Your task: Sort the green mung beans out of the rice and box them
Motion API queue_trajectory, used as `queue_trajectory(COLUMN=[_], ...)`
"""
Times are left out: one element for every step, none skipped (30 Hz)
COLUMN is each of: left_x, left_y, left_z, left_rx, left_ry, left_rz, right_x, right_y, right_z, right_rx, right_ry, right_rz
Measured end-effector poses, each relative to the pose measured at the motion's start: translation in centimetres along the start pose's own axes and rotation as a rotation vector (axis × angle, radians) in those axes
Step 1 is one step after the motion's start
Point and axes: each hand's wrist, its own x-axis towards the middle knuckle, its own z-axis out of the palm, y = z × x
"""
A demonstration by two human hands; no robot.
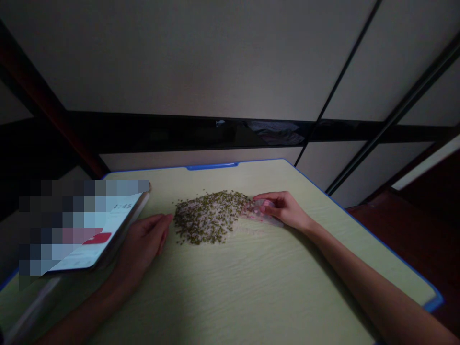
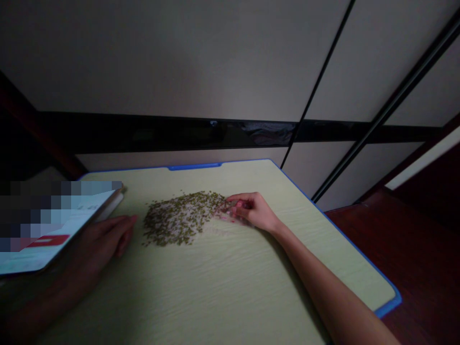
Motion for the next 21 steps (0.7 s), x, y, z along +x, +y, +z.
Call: queue_trajectory(left_x=[-0.03,-0.07,-0.13,-0.18,-0.22,-0.25,-0.25,-0.23,-0.19,-0.14,-0.08,-0.03,0.01,0.03,0.04,0.03,0.01,-0.02,-0.04,-0.06,-0.07], left_y=[0.08,0.15,0.19,0.20,0.16,0.10,0.01,-0.08,-0.16,-0.23,-0.27,-0.28,-0.28,-0.28,-0.27,-0.26,-0.27,-0.28,-0.30,-0.31,-0.31], left_z=[0.00,0.01,0.03,0.06,0.10,0.13,0.16,0.18,0.19,0.19,0.18,0.16,0.15,0.13,0.11,0.09,0.08,0.07,0.06,0.04,0.03], left_rx=[-0.001,0.000,0.000,0.000,0.000,0.000,-0.003,-0.007,-0.009,-0.010,-0.009,-0.007,-0.005,-0.001,0.002,0.002,0.002,0.001,0.001,0.003,0.005], left_ry=[0.003,0.007,0.012,0.013,0.014,0.011,0.011,0.011,0.008,0.005,0.004,0.002,0.001,0.001,-0.001,0.000,-0.004,-0.006,-0.007,-0.008,-0.008], left_rz=[-0.002,-0.002,0.001,0.005,0.010,0.012,0.014,0.014,0.015,0.013,0.011,0.009,0.008,0.010,0.013,0.019,0.025,0.028,0.029,0.026,0.021], right_x=[0.00,-0.01,-0.01,-0.03,-0.04,-0.06,-0.09,-0.11,-0.14,-0.18,-0.21,-0.24,-0.26,-0.28,-0.30,-0.30,-0.31,-0.31,-0.30,-0.30,-0.30], right_y=[0.00,0.00,-0.03,-0.06,-0.10,-0.15,-0.20,-0.26,-0.32,-0.38,-0.43,-0.48,-0.51,-0.53,-0.53,-0.52,-0.50,-0.47,-0.44,-0.41,-0.40], right_z=[0.00,0.01,0.02,0.02,0.02,0.00,-0.02,-0.07,-0.13,-0.19,-0.27,-0.35,-0.41,-0.47,-0.52,-0.54,-0.56,-0.55,-0.54,-0.52,-0.50], right_rx=[-0.001,0.000,0.000,0.002,0.005,0.010,0.015,0.019,0.023,0.026,0.025,0.025,0.026,0.028,0.031,0.034,0.038,0.040,0.041,0.043,0.047], right_ry=[0.001,0.002,0.003,0.002,0.001,-0.002,-0.006,-0.012,-0.021,-0.029,-0.036,-0.040,-0.042,-0.042,-0.042,-0.043,-0.043,-0.044,-0.043,-0.042,-0.040], right_rz=[-0.003,-0.004,-0.002,0.002,0.005,0.010,0.017,0.025,0.034,0.043,0.051,0.057,0.059,0.057,0.054,0.049,0.046,0.043,0.040,0.038,0.035])
